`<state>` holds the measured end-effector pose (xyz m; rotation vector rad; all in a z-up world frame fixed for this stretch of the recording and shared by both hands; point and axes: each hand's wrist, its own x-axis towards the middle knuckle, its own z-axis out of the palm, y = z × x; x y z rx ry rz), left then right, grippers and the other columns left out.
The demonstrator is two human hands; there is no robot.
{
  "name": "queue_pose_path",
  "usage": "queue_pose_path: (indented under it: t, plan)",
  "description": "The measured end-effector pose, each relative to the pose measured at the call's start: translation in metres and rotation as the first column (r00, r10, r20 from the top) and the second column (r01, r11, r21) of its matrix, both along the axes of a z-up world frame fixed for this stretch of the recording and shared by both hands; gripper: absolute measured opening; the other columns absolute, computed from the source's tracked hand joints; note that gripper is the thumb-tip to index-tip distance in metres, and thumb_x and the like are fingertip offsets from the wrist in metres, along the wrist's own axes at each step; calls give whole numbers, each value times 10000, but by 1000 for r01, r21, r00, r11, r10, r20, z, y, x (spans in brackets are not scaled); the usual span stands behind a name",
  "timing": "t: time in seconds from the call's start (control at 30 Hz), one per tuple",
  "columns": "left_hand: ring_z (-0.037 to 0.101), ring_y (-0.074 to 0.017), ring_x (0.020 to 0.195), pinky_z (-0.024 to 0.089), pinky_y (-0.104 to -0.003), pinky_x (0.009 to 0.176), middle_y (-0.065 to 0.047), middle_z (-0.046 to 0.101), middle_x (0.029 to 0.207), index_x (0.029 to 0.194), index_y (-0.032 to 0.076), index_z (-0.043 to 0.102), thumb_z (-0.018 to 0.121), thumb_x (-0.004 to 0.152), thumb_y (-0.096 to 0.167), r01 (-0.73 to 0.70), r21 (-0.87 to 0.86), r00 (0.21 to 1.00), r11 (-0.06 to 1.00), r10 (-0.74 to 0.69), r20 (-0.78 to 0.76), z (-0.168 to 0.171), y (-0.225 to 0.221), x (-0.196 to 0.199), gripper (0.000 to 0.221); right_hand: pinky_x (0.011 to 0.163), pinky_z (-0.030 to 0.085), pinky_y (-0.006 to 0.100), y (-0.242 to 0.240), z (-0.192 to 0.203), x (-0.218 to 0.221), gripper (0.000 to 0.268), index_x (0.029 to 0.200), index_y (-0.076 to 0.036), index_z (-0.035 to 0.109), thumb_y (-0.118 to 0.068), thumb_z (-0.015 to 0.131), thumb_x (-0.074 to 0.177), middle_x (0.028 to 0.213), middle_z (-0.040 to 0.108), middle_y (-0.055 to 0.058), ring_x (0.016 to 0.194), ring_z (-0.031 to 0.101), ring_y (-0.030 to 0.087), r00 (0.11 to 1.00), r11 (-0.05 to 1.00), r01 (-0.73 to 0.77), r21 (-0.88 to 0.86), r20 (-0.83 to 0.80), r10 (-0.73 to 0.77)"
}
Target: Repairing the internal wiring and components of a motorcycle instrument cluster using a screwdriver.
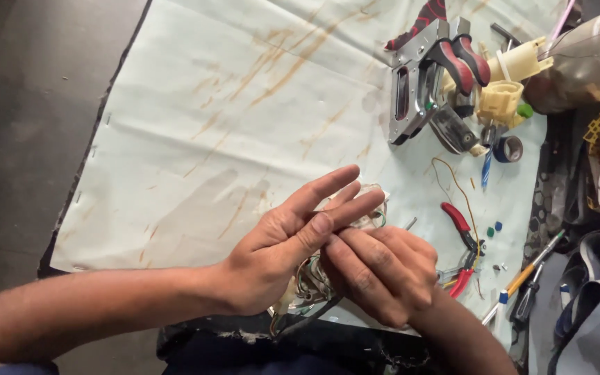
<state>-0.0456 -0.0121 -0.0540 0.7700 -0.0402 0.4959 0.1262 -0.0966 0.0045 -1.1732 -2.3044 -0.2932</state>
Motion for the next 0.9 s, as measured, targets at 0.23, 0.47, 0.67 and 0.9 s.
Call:
queue_pose_path:
  t: [0.23, 0.47, 0.67, 0.9]
  plan:
    - [166, -421, 1634, 214, -514, 1321, -224, 343, 1680, 1557, 26, 364, 490, 1112, 295, -172, 869, 886, 463, 459, -69, 7, 17, 0, 536, 524, 507, 305, -17, 15, 26, 280, 1024, -69, 746, -134, 869, 781, 894, 719, 51, 662, 697, 150, 983, 938, 96, -332, -115, -142]
    - [237, -463, 1537, 250, -553, 1217, -231, 441, 1560, 1425, 43, 504, 520, 1056, 329, 18, 907, 860, 422, 455, -229, -10, 25, 15, 467, 555, 547, 306, -34, -4, 29, 297, 1023, -73, 731, -95, 845, 750, 876, 712, 46, 655, 689, 180, 975, 849, 91, -521, -126, -182]
    - [360, -442, 1478, 306, -529, 1191, -235, 545, 1450, 1404, 15, 508, 482, 1072, 333, 54, 913, 872, 405, 427, -241, -23, 25, 18, 461, 529, 528, 340, -26, -2, 18, 259, 948, -73, 711, -102, 809, 709, 806, 656, 28, 651, 657, 192, 988, 835, 142, -532, 26, -152]
    - [552, -391, 1311, 420, -472, 1105, -234, 628, 1326, 1392, -5, 513, 465, 1073, 339, 50, 885, 882, 463, 395, -257, -22, 22, 16, 472, 519, 516, 369, -12, 5, 12, 190, 807, -95, 663, -95, 770, 650, 746, 609, 25, 643, 644, 221, 984, 779, 178, -601, 132, -123]
